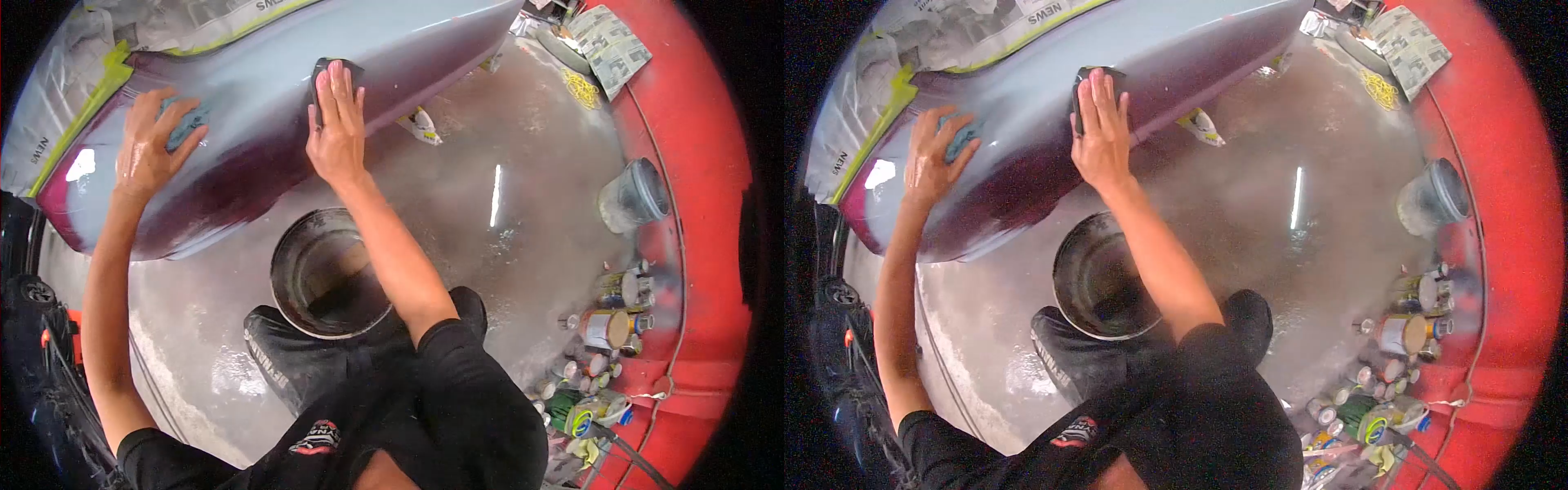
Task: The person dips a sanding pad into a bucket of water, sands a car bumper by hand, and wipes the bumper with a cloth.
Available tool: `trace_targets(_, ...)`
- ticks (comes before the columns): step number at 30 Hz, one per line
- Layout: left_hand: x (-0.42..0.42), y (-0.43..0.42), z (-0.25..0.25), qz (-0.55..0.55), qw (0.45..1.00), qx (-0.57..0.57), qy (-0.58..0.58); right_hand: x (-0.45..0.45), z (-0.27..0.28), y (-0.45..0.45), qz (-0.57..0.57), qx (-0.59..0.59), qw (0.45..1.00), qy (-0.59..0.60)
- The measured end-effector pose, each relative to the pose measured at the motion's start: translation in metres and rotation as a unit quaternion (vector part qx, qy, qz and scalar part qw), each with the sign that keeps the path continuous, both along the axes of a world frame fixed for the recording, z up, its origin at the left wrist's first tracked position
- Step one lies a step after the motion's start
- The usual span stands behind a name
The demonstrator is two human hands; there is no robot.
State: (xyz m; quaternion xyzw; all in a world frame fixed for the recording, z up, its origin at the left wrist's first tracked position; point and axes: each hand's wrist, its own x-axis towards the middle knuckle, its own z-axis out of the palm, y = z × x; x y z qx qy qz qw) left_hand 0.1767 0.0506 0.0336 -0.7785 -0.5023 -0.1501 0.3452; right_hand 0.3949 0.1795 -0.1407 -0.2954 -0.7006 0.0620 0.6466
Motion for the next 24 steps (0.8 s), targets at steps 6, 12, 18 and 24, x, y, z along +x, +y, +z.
trace_targets(6,-0.002,0.001,-0.003,0.01,1.0,-0.013,-0.004,0.069,0.012,0.105,-0.15,-0.019,0.988,0.013)
trace_targets(12,0.004,-0.006,0.002,0.022,1.0,-0.011,-0.011,-0.001,0.001,-0.013,-0.001,0.008,1.0,-0.002)
trace_targets(18,0.0,-0.002,0.001,0.023,0.999,-0.024,-0.017,0.077,0.023,0.105,-0.163,-0.009,0.986,0.011)
trace_targets(24,0.003,-0.008,0.007,0.018,1.0,-0.013,-0.019,0.012,0.011,0.001,-0.01,0.034,0.999,-0.026)
